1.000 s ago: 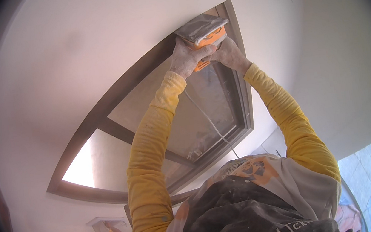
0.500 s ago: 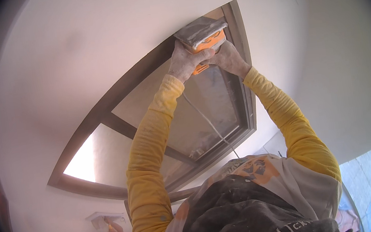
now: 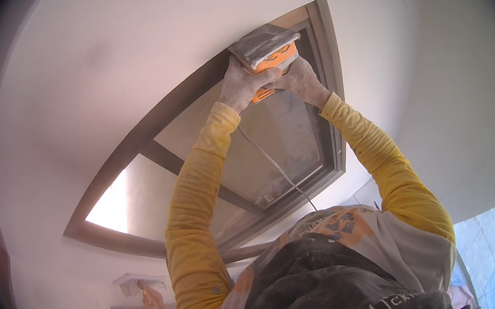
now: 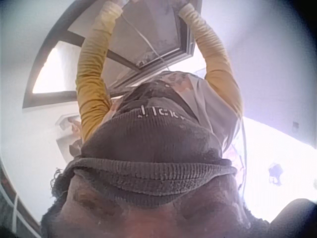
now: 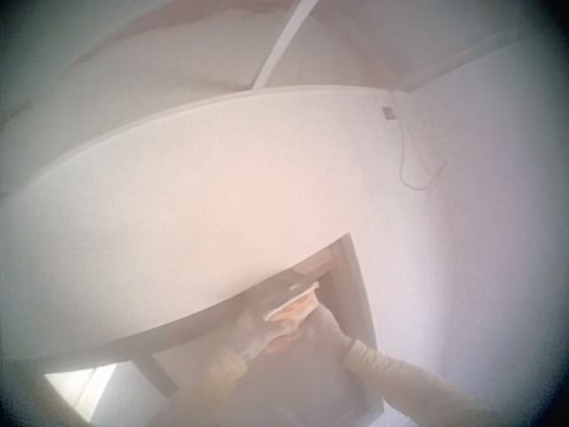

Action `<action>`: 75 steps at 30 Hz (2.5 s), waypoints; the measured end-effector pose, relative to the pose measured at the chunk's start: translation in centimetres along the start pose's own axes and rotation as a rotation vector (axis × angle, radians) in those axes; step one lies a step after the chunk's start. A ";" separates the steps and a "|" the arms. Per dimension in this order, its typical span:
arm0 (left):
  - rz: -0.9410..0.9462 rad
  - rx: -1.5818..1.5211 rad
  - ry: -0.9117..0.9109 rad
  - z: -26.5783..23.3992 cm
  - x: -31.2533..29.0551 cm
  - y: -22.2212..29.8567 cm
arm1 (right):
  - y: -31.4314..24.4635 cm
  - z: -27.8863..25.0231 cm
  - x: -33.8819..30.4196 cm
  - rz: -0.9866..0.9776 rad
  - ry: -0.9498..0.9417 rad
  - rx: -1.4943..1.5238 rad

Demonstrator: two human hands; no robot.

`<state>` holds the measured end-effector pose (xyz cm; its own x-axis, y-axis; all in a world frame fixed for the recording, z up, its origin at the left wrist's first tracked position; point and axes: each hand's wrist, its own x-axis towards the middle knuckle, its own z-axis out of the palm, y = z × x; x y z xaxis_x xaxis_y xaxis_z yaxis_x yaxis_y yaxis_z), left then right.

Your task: The person uses an electric sander to smooth the ceiling surface around a skylight. They move the sander in steady strokes along the ceiling plane, occasionally touching the surface with a gloved hand to check smoothness.

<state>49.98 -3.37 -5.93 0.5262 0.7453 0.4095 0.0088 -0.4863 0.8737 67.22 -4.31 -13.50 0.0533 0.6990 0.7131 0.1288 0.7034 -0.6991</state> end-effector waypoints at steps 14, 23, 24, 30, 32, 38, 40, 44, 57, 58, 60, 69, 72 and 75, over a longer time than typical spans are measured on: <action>-0.033 0.056 0.018 -0.2 -0.7 0.8 | -2.2 0.0 -0.6 0.016 -0.010 -0.014; -0.029 -0.014 0.004 0.0 -1.3 1.4 | -0.7 0.3 -0.5 -0.105 0.040 -0.152; -0.022 -0.014 0.004 0.0 -1.2 1.3 | -0.4 0.3 -0.4 -0.096 0.031 -0.133; -0.039 0.021 0.010 -0.3 -1.0 0.9 | -0.1 0.4 -0.3 -0.078 0.011 -0.092; -0.048 0.055 0.026 -0.1 -1.0 1.1 | 0.0 0.3 -0.2 -0.102 0.022 -0.071; -0.043 0.061 0.027 0.0 -1.2 1.6 | -1.0 0.4 -0.4 0.028 -0.014 0.030; -0.035 0.030 0.019 -0.2 -1.1 1.2 | -0.9 0.4 -0.3 0.001 0.004 -0.031; -0.058 0.015 0.013 0.0 -1.2 1.4 | -1.6 0.2 -0.5 -0.015 0.027 -0.020; -0.085 0.019 0.040 -0.2 -1.1 1.1 | -1.0 0.6 -0.3 -0.002 0.065 -0.007; -0.084 0.020 0.046 -0.1 -1.1 1.1 | -0.9 0.7 -0.2 -0.005 0.065 -0.004; -0.079 0.026 0.051 -0.3 -1.0 0.8 | -0.5 0.8 -0.1 -0.013 0.063 0.009; -0.080 0.037 0.054 -0.7 -0.8 0.3 | 0.9 1.1 0.4 -0.022 0.012 0.079; -0.086 0.056 0.063 -0.8 -0.8 0.3 | 1.3 1.2 0.5 -0.018 -0.003 0.081; -0.105 0.091 0.096 -0.8 -0.9 0.2 | 1.9 1.3 0.6 -0.012 -0.020 0.091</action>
<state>48.83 -3.74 -5.89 0.4346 0.8322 0.3444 0.1383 -0.4395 0.8875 66.16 -2.40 -14.43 0.0321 0.6923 0.7209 0.0391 0.7199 -0.6930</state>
